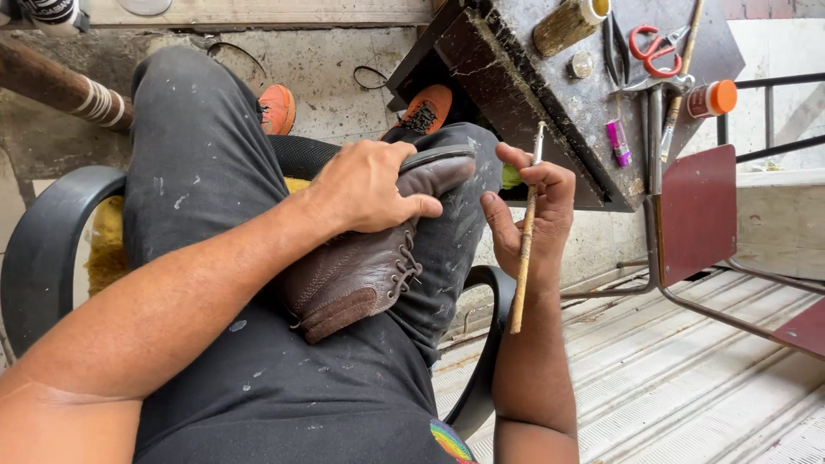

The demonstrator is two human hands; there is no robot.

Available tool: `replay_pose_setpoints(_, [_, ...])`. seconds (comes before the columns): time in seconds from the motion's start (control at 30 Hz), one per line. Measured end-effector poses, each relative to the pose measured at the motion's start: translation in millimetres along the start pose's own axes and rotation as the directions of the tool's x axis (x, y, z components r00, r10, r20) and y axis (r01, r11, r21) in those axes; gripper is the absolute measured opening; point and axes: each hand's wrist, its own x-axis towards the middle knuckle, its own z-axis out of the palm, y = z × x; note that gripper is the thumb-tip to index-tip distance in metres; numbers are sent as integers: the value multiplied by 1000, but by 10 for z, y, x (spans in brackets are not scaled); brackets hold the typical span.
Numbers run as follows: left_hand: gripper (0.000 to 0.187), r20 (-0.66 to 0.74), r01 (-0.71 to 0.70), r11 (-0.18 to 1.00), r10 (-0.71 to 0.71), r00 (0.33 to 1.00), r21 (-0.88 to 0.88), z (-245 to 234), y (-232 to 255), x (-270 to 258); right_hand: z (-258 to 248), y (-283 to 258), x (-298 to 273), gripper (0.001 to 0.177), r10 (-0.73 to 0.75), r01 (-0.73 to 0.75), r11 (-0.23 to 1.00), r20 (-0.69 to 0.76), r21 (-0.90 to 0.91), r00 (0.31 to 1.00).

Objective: The person applies glue to the sole and upper of a brown leather shoe using a brush, then presses the sole to the upper to bond them. The person repeats the process on a second shoe.

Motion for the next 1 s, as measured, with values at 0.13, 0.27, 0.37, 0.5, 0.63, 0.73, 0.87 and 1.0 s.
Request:
replay_pose_setpoints(0.13, [55,-4,33,997,-33,999,71,110,-127,137,-12,15,-14,42,22,-22,1000,0,-2,1000])
replay_pose_setpoints(0.27, [43,61,167,873,-157,986,-458,246,-547,311,-23,62,-12,41,31,-29,999,-55,30,998])
replay_pose_setpoints(0.37, [33,60,74,385,-49,997,-920,365,-607,264,93,15,-11,39,76,-63,986,-85,151,993])
replay_pose_setpoints(0.5, [43,95,98,-136,29,995,-986,684,-796,319,187,159,-143,36,160,-160,920,29,357,987])
replay_pose_setpoints(0.63, [56,-108,-125,299,72,992,-946,433,-856,259,211,105,-129,36,153,-153,944,26,293,988])
replay_pose_setpoints(0.73, [83,-165,-235,680,168,972,-694,-22,-499,135,269,39,-95,35,140,-144,936,35,320,989])
replay_pose_setpoints(0.87, [143,-16,169,986,-169,985,1,-428,228,10,339,-58,-130,44,165,-193,960,149,202,975])
replay_pose_setpoints(1.0, [138,-10,318,948,-318,948,9,-356,242,68,339,-66,-110,47,193,-217,968,177,128,965])
